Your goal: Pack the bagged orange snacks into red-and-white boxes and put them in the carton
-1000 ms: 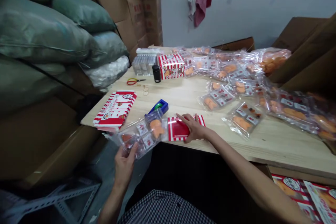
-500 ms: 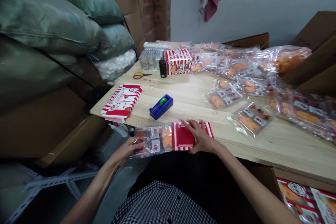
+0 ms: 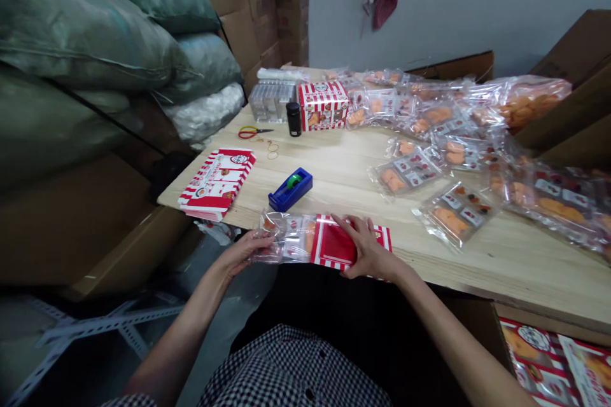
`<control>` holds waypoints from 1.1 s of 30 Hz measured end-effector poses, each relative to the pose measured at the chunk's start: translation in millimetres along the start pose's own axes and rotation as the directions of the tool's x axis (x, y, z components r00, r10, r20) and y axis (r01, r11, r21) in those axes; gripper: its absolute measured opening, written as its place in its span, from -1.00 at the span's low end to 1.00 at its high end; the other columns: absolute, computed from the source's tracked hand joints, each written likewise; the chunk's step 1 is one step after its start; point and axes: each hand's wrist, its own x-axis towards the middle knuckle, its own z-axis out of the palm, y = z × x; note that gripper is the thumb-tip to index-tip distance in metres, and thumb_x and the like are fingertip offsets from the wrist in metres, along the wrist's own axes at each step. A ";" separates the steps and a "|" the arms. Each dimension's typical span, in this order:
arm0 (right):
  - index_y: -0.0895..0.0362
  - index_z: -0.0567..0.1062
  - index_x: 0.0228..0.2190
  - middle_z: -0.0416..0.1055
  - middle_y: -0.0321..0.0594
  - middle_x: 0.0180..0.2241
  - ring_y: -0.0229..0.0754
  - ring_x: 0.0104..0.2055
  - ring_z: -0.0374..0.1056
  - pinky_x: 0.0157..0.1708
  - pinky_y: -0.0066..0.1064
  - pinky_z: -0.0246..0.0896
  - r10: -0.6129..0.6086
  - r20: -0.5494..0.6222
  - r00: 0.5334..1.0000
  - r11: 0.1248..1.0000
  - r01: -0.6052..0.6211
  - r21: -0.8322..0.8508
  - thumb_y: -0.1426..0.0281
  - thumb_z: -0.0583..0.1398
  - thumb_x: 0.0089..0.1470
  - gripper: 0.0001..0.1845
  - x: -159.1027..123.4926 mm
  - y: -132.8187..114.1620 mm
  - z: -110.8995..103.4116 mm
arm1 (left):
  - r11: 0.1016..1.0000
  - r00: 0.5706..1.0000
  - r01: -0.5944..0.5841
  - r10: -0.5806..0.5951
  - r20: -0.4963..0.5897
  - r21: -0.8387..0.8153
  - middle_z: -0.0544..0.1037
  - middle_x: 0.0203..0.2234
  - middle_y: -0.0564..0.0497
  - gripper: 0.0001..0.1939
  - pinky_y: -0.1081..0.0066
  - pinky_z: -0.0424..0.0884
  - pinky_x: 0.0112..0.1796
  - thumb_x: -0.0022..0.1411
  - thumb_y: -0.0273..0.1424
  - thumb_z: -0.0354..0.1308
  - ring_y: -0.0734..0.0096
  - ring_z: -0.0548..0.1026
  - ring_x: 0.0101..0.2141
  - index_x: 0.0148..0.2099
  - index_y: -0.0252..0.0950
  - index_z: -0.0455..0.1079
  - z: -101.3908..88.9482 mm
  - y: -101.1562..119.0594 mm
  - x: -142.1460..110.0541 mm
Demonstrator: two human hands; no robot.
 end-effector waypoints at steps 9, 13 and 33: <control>-0.17 -0.20 0.38 -0.06 0.01 0.22 0.38 0.33 -0.08 0.31 0.35 -0.55 -0.054 -0.298 0.953 0.993 0.021 -0.112 0.29 0.42 -0.34 0.38 -7.8 -64.0 30.8 | 0.913 0.954 -0.290 0.298 0.016 0.286 0.62 -0.12 -0.10 -0.52 0.39 0.47 -0.16 0.07 -0.33 0.39 0.22 0.57 -0.14 0.06 -0.28 0.49 13.5 44.3 -47.0; -0.20 -0.33 0.37 -0.13 0.00 0.23 0.45 0.31 -0.08 0.28 0.43 -0.55 0.043 -0.414 0.909 0.995 -0.074 -0.060 0.27 0.42 -0.32 0.43 -18.9 -84.1 51.2 | 0.796 0.827 -0.397 0.526 -0.197 0.456 0.63 -0.17 -0.07 -0.42 0.42 0.47 -0.24 0.12 -0.28 0.35 0.24 0.59 -0.26 0.20 -0.22 0.41 16.3 57.8 -66.7; -0.18 -0.37 0.37 -0.22 -0.02 0.22 0.38 0.28 -0.05 0.23 0.28 0.02 0.482 -0.650 0.587 0.870 -0.233 0.434 0.19 0.44 -0.23 0.42 -48.4 -125.0 83.8 | 0.531 0.739 -0.583 0.661 0.131 0.615 0.16 0.36 -0.06 -0.16 0.06 -0.13 0.32 0.15 -0.29 0.34 -0.02 0.07 0.33 0.41 -0.06 0.08 105.9 20.1 -69.0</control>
